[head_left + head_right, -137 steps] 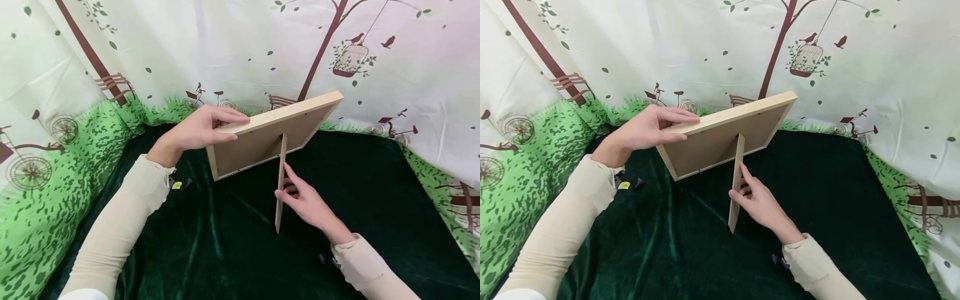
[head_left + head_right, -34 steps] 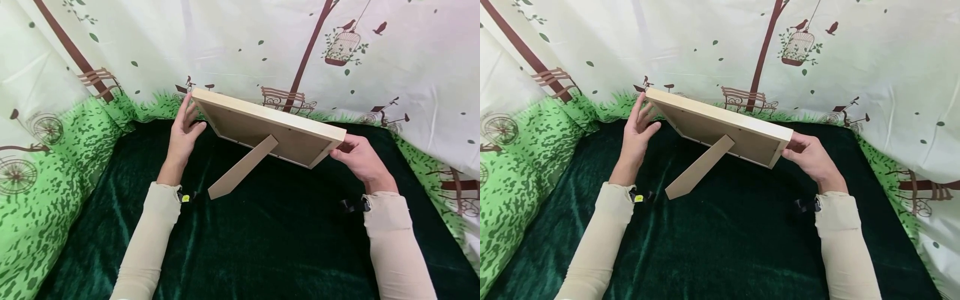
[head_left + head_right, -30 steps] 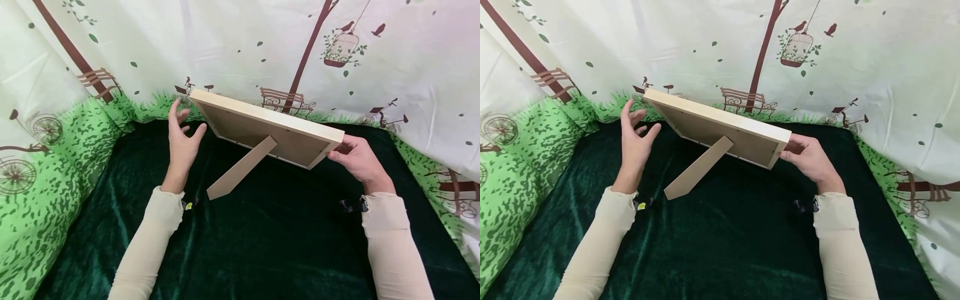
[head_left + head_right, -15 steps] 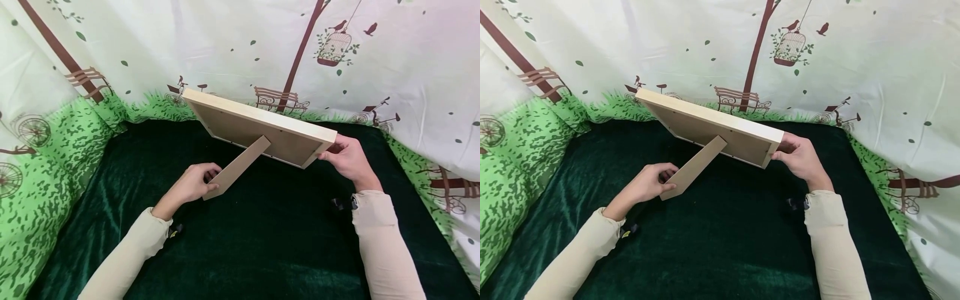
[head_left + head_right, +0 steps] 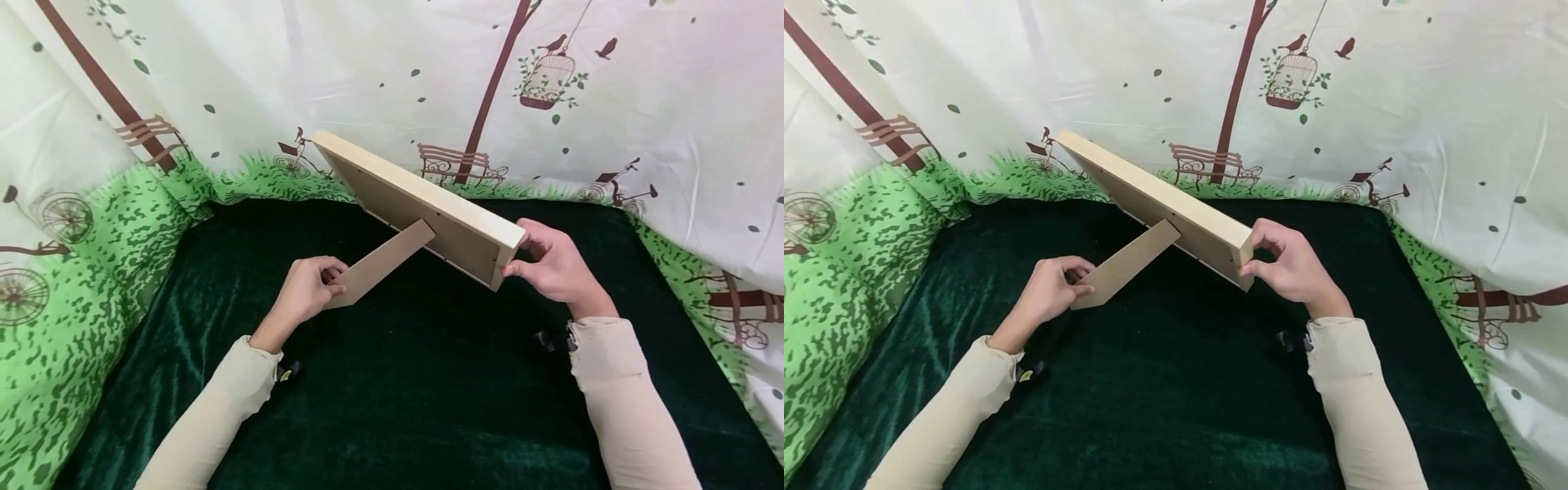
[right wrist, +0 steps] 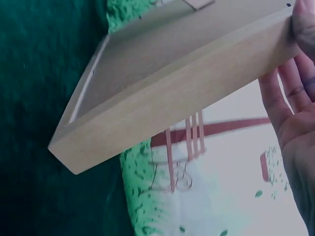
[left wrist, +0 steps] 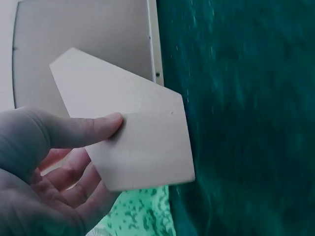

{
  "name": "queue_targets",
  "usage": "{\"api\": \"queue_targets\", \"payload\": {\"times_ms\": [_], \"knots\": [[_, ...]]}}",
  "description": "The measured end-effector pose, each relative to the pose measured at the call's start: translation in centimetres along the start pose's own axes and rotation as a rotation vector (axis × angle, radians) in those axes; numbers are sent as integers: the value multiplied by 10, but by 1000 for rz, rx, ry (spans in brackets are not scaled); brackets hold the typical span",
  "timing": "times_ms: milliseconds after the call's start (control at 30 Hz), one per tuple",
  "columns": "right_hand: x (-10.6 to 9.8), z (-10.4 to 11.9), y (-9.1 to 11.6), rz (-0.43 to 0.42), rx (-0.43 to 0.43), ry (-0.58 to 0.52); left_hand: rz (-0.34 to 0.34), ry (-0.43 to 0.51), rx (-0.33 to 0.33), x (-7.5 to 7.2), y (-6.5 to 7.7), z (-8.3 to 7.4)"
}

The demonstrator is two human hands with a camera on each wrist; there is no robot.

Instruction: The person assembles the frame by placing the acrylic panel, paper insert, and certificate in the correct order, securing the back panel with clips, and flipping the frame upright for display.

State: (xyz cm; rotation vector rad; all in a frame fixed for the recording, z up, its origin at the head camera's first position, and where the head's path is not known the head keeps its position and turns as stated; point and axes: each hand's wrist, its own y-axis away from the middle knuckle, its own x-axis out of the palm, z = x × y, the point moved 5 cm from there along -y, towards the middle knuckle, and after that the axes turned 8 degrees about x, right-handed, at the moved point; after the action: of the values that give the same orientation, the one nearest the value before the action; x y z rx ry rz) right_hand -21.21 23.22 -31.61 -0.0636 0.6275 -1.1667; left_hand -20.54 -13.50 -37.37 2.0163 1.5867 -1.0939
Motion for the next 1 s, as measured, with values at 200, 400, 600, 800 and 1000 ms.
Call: {"api": "queue_targets", "payload": {"times_ms": [200, 400, 600, 800, 1000], "knots": [[22, 12, -1, 57, 2, 49, -77, 16, -11, -10, -3, 17], [33, 27, 0, 85, -15, 109, -114, 59, -5, -14, -4, 25], [44, 45, 1, 116, -77, 205, -152, 89, -2, -17, -4, 31], [58, 55, 3, 141, -128, 225, -177, 98, -3, -17, -5, 34], [68, 61, 4, 146, -126, 236, -197, 96, 1, -19, -7, 37]]}}
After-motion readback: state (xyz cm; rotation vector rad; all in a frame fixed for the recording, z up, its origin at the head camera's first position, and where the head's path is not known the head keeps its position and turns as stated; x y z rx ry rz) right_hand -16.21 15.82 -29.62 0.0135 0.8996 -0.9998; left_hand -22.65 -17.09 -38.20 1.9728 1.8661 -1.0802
